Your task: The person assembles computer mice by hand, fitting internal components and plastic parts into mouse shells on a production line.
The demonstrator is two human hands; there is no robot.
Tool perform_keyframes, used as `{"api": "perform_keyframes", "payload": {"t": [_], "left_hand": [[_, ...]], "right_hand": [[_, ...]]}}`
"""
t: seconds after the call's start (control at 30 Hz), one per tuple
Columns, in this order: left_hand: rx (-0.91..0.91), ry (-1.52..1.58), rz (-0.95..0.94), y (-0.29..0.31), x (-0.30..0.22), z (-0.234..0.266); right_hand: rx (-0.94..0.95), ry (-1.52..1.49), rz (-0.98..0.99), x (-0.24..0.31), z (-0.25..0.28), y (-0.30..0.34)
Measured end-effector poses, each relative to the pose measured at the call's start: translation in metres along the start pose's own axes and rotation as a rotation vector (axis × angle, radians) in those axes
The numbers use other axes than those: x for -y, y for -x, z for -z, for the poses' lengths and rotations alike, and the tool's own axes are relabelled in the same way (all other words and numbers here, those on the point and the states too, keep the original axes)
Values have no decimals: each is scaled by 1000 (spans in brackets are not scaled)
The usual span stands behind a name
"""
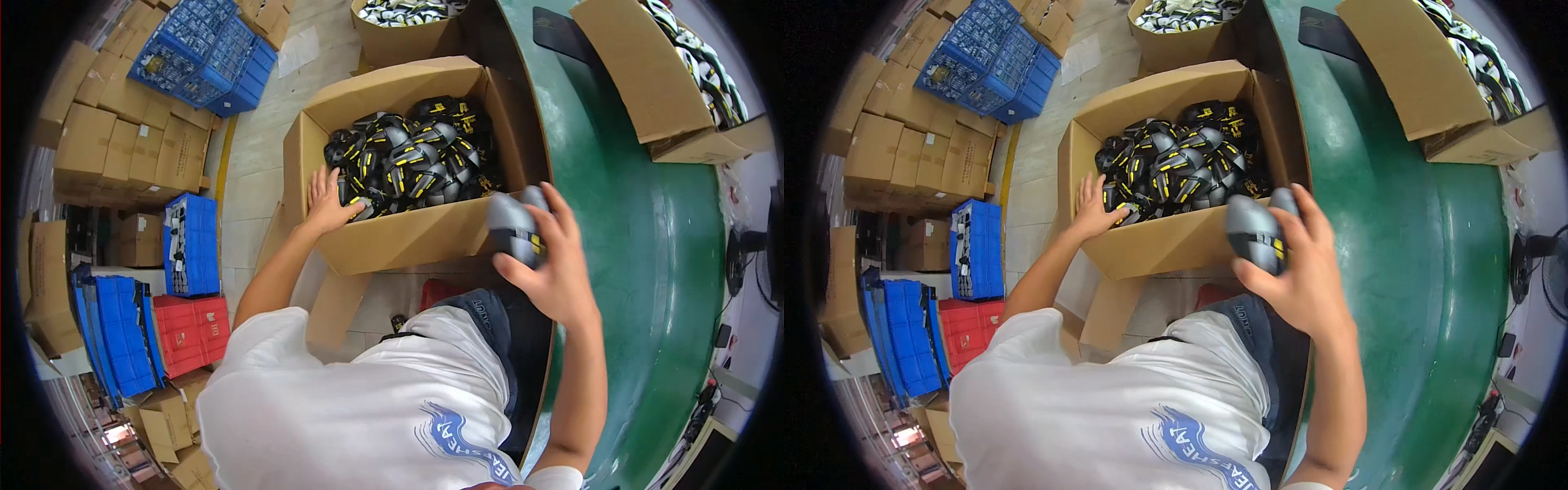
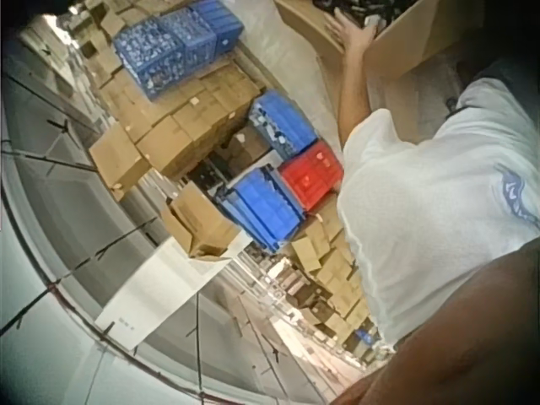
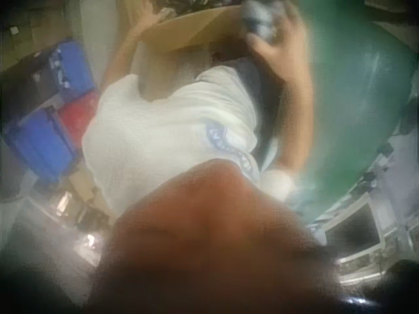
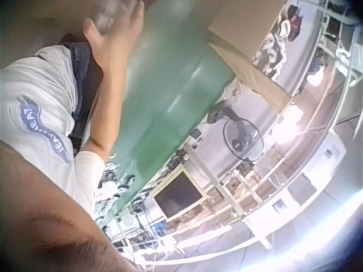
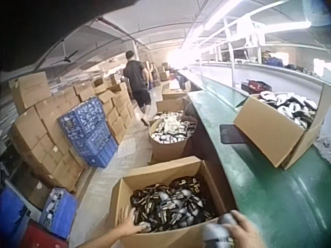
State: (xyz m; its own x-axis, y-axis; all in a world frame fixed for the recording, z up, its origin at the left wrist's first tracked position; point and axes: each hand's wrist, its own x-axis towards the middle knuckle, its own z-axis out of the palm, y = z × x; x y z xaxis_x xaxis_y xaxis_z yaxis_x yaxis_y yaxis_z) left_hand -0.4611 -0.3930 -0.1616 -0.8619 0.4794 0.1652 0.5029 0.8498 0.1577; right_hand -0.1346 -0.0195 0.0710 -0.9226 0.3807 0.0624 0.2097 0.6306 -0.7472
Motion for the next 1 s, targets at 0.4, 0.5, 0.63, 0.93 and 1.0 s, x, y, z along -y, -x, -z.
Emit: {"api": "perform_keyframes", "payload": {"t": [0.4, 0.5, 0.63, 0.93, 1.0], "left_hand": [[-162, 169, -234, 52, 4, 17], [-167, 177, -230, 48, 1, 9], [-203, 206, -256, 52, 7, 12], [-95, 352, -208, 22, 75, 8], [52, 576, -326, 20, -10, 3]], "right_hand": [[356, 130, -77, 54, -222, -157], [405, 191, -119, 41, -256, -162], [247, -22, -9, -19, -210, -105], [99, -265, 128, 22, -71, 71], [170, -284, -25, 1, -66, 135]]}}
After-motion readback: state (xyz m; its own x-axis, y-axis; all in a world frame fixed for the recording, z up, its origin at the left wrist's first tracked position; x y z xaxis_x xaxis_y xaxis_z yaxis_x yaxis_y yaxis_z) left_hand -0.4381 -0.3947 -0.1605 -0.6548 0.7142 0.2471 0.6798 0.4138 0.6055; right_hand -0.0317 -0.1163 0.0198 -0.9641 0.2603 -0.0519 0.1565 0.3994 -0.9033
